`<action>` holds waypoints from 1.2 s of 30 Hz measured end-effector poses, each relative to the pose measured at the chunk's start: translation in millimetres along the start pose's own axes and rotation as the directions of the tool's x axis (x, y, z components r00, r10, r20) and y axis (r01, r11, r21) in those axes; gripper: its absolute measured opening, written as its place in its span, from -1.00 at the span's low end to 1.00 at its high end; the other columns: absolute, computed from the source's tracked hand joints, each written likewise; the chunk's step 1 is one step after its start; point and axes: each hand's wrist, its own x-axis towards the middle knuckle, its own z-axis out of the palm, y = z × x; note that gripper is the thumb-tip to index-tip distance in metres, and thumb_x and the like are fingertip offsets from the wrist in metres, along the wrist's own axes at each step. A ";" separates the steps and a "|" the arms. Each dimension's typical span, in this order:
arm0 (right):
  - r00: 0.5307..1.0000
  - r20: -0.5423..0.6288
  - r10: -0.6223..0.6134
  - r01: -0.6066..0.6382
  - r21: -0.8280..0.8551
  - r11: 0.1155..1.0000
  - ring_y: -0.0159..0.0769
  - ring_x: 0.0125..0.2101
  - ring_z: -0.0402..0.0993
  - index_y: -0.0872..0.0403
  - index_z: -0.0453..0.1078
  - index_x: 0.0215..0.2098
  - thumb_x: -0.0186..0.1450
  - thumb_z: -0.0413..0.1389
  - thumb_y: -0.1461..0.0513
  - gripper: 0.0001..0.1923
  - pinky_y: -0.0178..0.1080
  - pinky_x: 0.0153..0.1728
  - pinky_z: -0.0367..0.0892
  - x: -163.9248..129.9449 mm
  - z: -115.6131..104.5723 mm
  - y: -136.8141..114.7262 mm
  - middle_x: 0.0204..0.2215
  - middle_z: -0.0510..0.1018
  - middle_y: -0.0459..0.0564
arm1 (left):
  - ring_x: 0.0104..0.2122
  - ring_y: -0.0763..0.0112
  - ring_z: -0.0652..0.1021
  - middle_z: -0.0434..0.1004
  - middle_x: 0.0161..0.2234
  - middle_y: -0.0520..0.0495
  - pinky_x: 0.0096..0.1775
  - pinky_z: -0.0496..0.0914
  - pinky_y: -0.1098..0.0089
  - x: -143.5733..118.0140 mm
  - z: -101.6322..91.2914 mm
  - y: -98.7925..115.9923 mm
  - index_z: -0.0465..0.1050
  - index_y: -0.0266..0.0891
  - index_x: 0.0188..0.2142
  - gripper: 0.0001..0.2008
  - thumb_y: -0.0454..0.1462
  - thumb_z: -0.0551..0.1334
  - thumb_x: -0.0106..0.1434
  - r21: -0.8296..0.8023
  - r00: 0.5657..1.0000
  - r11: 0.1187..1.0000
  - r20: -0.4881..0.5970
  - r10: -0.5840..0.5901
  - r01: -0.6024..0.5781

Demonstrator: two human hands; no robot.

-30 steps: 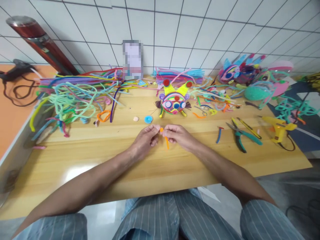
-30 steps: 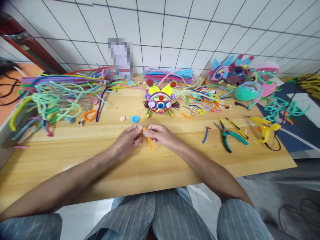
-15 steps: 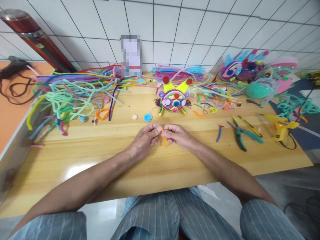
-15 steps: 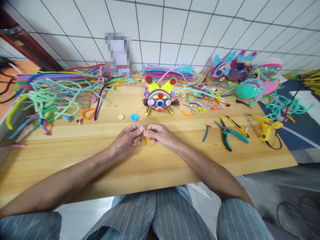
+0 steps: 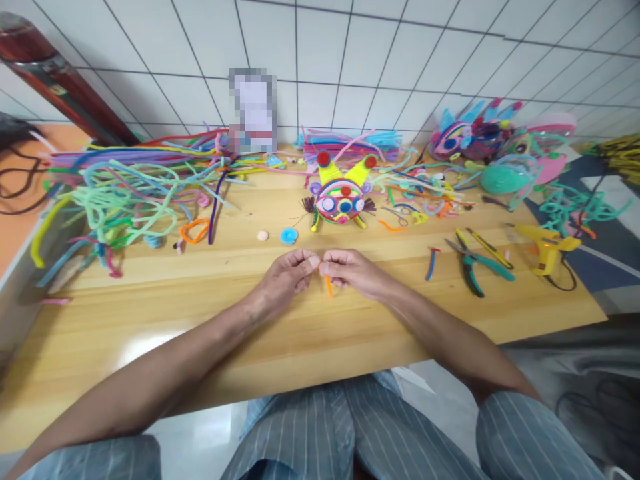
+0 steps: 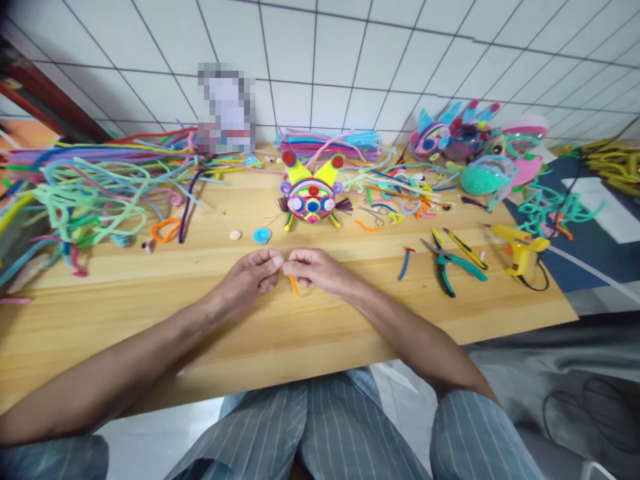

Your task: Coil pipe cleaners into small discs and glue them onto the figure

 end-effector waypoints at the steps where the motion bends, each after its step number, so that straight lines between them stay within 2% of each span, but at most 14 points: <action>1: 1.000 -0.011 -0.005 0.005 0.008 1.000 -0.53 -0.62 0.14 0.08 0.36 -0.44 0.18 0.33 -0.10 -0.55 -0.40 -0.60 0.03 0.7 1.7 1.7 -0.63 0.31 -0.24 | -0.65 0.64 0.16 0.21 -0.66 0.19 -0.55 0.04 0.50 -1.0 1.9 -2.4 0.45 -0.26 -0.41 -0.49 0.06 0.57 -0.03 -0.057 1.000 0.998 -0.008 -0.021 0.021; 3: 1.000 -0.028 0.007 -0.006 0.035 0.999 -0.53 -0.63 0.15 0.08 0.37 -0.43 0.16 0.34 -0.11 -0.54 -0.41 -0.62 0.02 1.5 2.7 2.6 -0.64 0.31 -0.24 | -0.65 0.65 0.17 0.23 -0.65 0.18 -0.56 0.04 0.51 -1.1 3.4 -4.8 0.42 -0.26 -0.43 -0.48 0.05 0.58 -0.04 -0.116 0.999 0.992 -0.009 -0.046 0.045; 5: 0.999 -0.029 0.041 -0.039 0.069 0.997 -0.54 -0.65 0.15 0.08 0.39 -0.44 0.14 0.35 -0.10 -0.55 -0.41 -0.63 0.01 0.8 0.6 -0.1 -0.64 0.32 -0.24 | -0.65 0.63 0.21 0.27 -0.64 0.16 -0.56 0.05 0.50 1.3 1.8 -3.3 0.45 -0.26 -0.39 -0.49 0.08 0.56 -0.01 -0.096 0.999 0.995 0.002 -0.035 0.035; 9: 0.994 -0.006 0.105 -0.104 0.099 0.990 -0.56 -0.67 0.14 0.09 0.38 -0.48 0.11 0.36 -0.07 -0.56 -0.41 -0.65 0.00 -3.4 -6.9 -10.0 -0.65 0.32 -0.24 | -0.63 0.64 0.23 0.40 -0.54 0.11 -0.54 0.06 0.50 7.4 -5.3 6.1 0.54 -0.27 -0.28 -0.49 0.08 0.55 0.01 0.067 0.998 0.997 0.053 0.039 -0.042; 13: 0.995 0.017 0.102 -0.103 0.086 0.991 -0.55 -0.66 0.14 0.09 0.38 -0.48 0.12 0.35 -0.07 -0.57 -0.42 -0.65 0.01 -5.2 -6.9 -11.9 -0.66 0.32 -0.24 | -0.60 0.64 0.23 0.40 -0.54 0.12 -0.52 0.08 0.49 7.2 -7.5 9.5 0.53 -0.27 -0.35 -0.52 0.02 0.58 -0.02 0.191 0.997 0.980 0.067 0.041 -0.053; 18: 0.999 -0.009 0.037 -0.036 0.095 0.995 -0.53 -0.65 0.16 0.07 0.36 -0.45 0.15 0.34 -0.09 -0.56 -0.42 -0.64 0.01 -2.0 1.6 -1.5 -0.65 0.32 -0.24 | -0.64 0.62 0.16 0.26 -0.64 0.18 -0.55 0.03 0.48 2.8 0.1 -0.8 0.48 -0.26 -0.37 -0.51 0.05 0.55 -0.01 0.013 0.998 0.999 -0.036 0.047 -0.046; 21: 0.999 -0.034 0.018 -0.015 0.090 0.996 -0.53 -0.64 0.17 0.07 0.37 -0.44 0.16 0.33 -0.07 -0.59 -0.41 -0.63 0.02 -1.6 3.2 0.0 -0.64 0.33 -0.24 | -0.65 0.62 0.14 0.24 -0.65 0.17 -0.57 0.02 0.47 1.7 3.6 -3.7 0.47 -0.25 -0.39 -0.53 0.05 0.54 0.00 -0.051 0.996 0.997 -0.075 0.045 -0.049; 26: 0.998 -0.036 0.051 -0.048 0.075 0.996 -0.53 -0.66 0.15 0.07 0.38 -0.49 0.15 0.31 0.00 -0.66 -0.40 -0.64 0.00 -4.4 -2.8 -8.9 -0.66 0.34 -0.22 | -0.63 0.62 0.19 0.35 -0.57 0.13 -0.55 0.02 0.47 6.8 -5.2 3.3 0.55 -0.25 -0.26 -0.56 0.05 0.51 0.09 0.066 0.997 0.995 0.019 0.074 -0.076; 30: 0.998 0.008 0.057 -0.057 0.036 0.998 -0.52 -0.66 0.16 0.07 0.37 -0.50 0.17 0.29 0.00 -0.66 -0.39 -0.63 0.00 -4.6 -5.6 -8.6 -0.68 0.31 -0.23 | -0.61 0.63 0.21 0.37 -0.55 0.12 -0.52 0.05 0.46 8.0 -10.0 4.4 0.52 -0.25 -0.35 -0.57 -0.01 0.56 0.02 0.178 0.998 0.982 0.040 0.057 -0.063; 32: 0.999 0.010 0.041 -0.042 0.020 0.999 -0.51 -0.65 0.17 0.07 0.38 -0.46 0.18 0.29 -0.01 -0.65 -0.39 -0.63 0.00 -3.6 -4.0 -4.3 -0.67 0.32 -0.23 | -0.62 0.62 0.19 0.30 -0.60 0.15 -0.53 0.04 0.46 5.2 -6.2 1.1 0.50 -0.25 -0.37 -0.55 0.02 0.56 0.01 0.131 0.999 0.990 0.002 0.048 -0.048; 36: 1.000 -0.020 -0.011 0.011 0.020 1.000 -0.51 -0.63 0.15 0.06 0.35 -0.44 0.22 0.29 -0.07 -0.59 -0.39 -0.60 0.02 -1.2 3.5 5.9 -0.65 0.30 -0.24 | -0.63 0.63 0.15 0.23 -0.63 0.17 -0.54 0.00 0.47 -2.3 6.6 -6.6 0.46 -0.25 -0.39 -0.51 0.03 0.57 -0.02 -0.078 0.995 0.997 -0.096 0.020 -0.027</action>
